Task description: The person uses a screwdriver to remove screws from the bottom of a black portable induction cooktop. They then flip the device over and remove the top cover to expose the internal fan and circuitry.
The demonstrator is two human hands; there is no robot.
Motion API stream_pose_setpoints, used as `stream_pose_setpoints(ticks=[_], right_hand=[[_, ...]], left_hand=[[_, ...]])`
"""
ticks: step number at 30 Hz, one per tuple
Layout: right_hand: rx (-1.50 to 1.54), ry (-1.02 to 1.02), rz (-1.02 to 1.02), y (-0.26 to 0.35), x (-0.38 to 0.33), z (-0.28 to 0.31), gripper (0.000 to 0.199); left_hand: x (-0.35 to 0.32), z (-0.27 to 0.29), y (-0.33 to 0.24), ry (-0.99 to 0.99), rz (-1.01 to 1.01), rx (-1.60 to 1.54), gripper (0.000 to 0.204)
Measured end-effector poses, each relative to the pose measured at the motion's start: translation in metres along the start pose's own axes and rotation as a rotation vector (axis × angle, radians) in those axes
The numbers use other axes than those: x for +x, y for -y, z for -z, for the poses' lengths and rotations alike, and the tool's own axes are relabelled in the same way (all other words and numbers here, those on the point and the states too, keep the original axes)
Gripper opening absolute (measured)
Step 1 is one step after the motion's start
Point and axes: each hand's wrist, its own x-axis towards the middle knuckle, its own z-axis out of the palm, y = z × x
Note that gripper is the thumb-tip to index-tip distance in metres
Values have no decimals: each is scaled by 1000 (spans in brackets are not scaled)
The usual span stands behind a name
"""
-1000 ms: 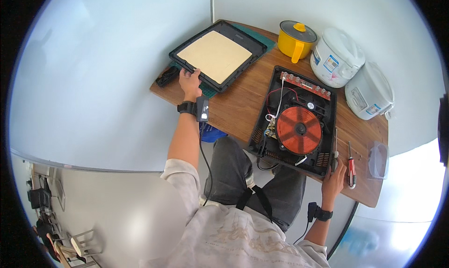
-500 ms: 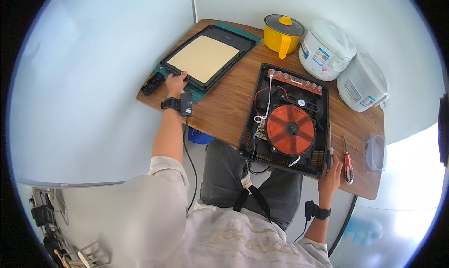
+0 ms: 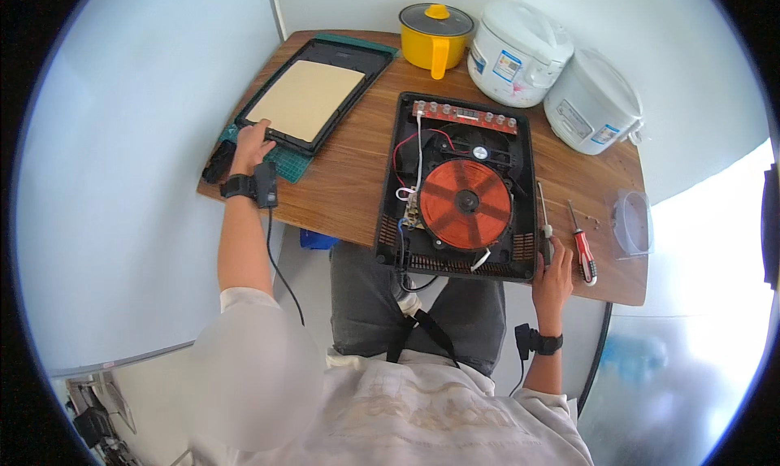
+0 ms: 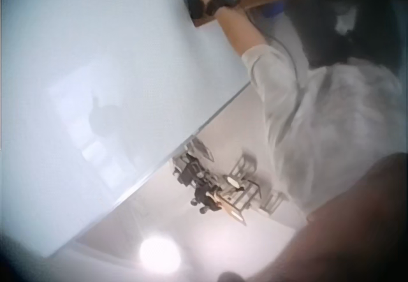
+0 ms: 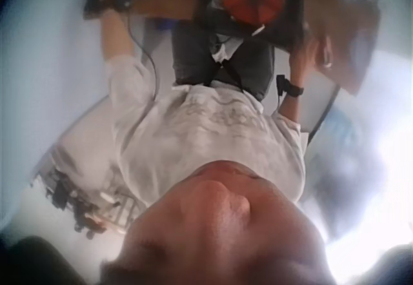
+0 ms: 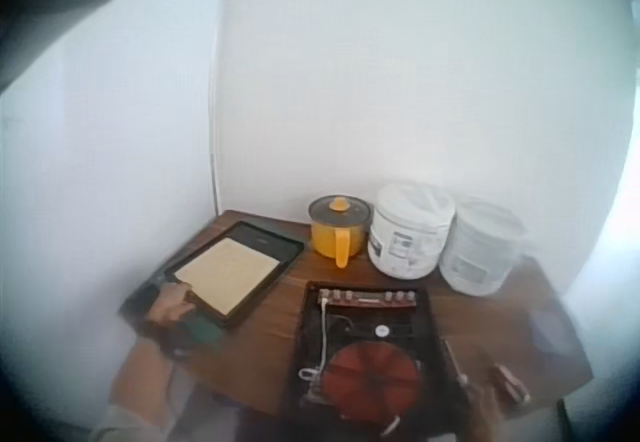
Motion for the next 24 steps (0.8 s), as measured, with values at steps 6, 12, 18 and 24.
stream_pose_setpoints(ticks=[6, 12, 18, 24], right_hand=[[6, 50, -64, 3, -1, 7, 43], [2, -15, 1, -1, 1, -3, 45], [51, 2, -2, 1, 0, -3, 45], [8, 5, -12, -3, -3, -1, 44]], left_hand=[[-10, -14, -1, 76, -89, -48, 43], [-22, -2, -2, 28, -147, 46, 48], [-19, 101, 23, -445, -601, 586, 51], [-12, 145, 54, -416, -574, 993, 77]])
